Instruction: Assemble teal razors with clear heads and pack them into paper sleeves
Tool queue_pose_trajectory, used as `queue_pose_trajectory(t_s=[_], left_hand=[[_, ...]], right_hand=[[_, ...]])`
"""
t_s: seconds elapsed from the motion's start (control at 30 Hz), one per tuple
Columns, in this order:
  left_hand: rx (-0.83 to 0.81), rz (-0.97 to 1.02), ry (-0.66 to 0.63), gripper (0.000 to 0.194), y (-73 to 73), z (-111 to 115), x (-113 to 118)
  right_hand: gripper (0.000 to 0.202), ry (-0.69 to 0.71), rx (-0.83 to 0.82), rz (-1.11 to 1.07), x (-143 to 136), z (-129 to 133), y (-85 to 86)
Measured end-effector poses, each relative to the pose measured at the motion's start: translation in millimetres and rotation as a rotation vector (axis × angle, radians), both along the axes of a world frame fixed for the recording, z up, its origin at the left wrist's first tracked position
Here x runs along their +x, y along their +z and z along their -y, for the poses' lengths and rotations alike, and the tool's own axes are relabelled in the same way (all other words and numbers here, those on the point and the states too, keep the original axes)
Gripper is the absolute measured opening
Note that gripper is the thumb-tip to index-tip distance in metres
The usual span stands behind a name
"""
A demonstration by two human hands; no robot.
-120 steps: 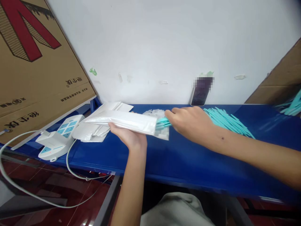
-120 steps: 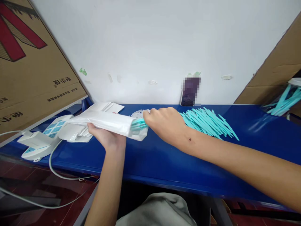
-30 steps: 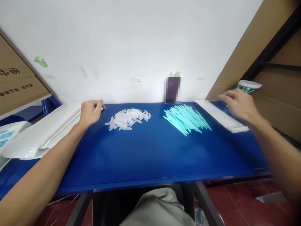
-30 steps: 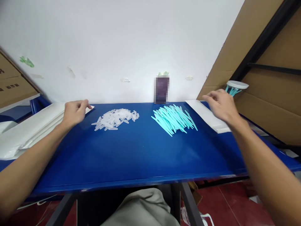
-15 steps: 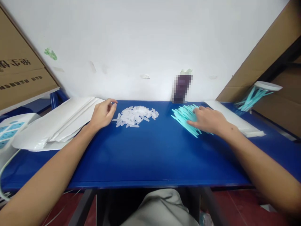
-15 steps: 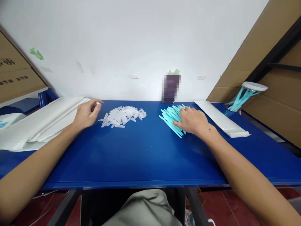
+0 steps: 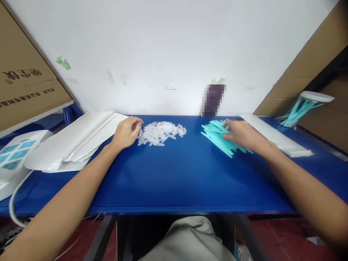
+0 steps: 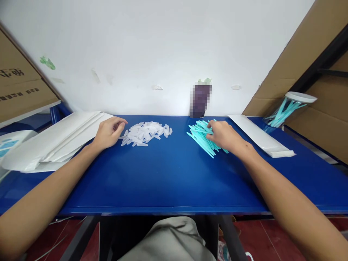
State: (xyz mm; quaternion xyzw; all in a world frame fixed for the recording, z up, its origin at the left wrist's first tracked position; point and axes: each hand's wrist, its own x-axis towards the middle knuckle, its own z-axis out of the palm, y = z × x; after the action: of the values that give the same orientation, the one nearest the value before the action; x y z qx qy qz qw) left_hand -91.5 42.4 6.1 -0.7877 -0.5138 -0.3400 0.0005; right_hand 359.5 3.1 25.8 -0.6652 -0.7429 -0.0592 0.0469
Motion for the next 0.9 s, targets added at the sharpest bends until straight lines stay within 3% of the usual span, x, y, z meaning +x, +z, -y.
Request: queue_pose_trajectory(t_s=[0.27, 0.43, 0.5, 0.6, 0.73, 0.8, 0.9], left_hand=[[0.021, 0.016, -0.046, 0.033, 1.9, 3, 4], [0.075, 0.022, -0.082, 0.032, 5.7, 11, 12], [0.091, 0.021, -0.104, 0.032, 8.4, 17, 19], [0.086, -0.022, -0.175, 0.033, 13.3, 27, 31], [0.105, -0.18, -0.23, 0.049, 19.6, 40, 47], [0.089, -0.187, -0.275, 0.046, 21.9, 48, 53], [0.058, -0.16, -0.446, 0.035, 22.8, 59, 62]], right_hand=[[0.026, 0.143, 0.143, -0.132, -13, 4, 3.5], [0.016, 0.535, 0.131, -0.247, -51, 32, 4.3], [0.016, 0.703, 0.098, -0.247, -69, 46, -1.2], [0.022, 0.848, 0.077, -0.156, -88, 60, -12.7], [0.033, 0.87, 0.014, -0.116, -96, 65, -20.6], [0.041, 0.86, -0.039, -0.153, -94, 64, -17.7], [0.054, 0.832, -0.123, -0.219, -91, 64, -7.8]])
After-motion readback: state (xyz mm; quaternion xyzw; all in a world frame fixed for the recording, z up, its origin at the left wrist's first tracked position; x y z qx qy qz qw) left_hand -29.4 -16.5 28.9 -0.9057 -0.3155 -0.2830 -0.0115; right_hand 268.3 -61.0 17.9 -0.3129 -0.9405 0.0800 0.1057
